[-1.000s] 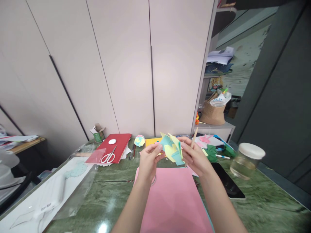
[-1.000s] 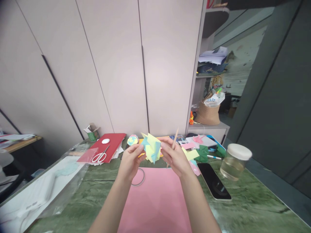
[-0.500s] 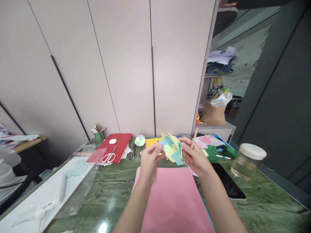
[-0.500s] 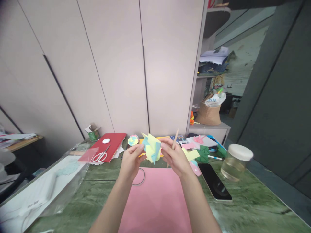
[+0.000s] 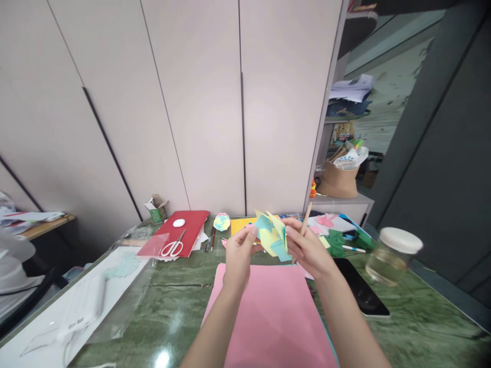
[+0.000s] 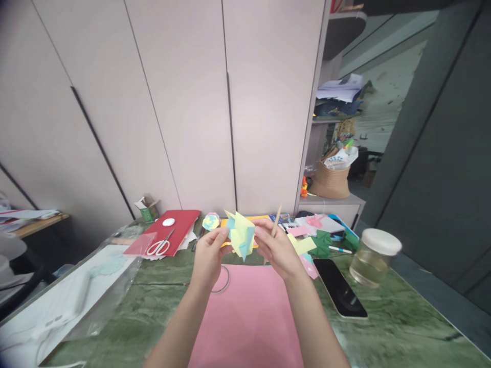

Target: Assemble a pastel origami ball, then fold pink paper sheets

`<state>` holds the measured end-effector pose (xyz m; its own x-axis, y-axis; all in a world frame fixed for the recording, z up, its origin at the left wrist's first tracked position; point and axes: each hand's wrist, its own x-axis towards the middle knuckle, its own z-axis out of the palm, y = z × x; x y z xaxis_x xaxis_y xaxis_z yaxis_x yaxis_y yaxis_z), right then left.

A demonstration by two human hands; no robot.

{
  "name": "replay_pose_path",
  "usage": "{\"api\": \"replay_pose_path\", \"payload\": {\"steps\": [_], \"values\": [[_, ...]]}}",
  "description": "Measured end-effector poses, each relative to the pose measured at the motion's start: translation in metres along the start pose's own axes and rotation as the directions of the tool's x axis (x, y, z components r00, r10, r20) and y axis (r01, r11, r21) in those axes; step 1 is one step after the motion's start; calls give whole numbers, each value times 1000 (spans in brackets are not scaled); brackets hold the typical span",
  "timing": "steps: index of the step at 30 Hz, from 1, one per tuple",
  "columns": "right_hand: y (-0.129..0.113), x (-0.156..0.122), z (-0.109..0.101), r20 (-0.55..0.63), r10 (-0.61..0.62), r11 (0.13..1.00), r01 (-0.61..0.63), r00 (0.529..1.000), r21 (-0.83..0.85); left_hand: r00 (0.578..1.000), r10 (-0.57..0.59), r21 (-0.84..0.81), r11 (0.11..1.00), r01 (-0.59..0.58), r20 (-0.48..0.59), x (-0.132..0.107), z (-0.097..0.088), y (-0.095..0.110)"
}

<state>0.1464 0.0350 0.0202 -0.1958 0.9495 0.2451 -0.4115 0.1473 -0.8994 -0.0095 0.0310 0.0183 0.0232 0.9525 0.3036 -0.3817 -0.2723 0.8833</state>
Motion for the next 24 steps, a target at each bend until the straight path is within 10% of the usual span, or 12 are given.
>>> {"api": "replay_pose_path", "payload": {"steps": [24], "values": [[1,1,0,4,-8,1000,8,1000,-5,997,-9,86,996,2,75,-4,1,8]]}}
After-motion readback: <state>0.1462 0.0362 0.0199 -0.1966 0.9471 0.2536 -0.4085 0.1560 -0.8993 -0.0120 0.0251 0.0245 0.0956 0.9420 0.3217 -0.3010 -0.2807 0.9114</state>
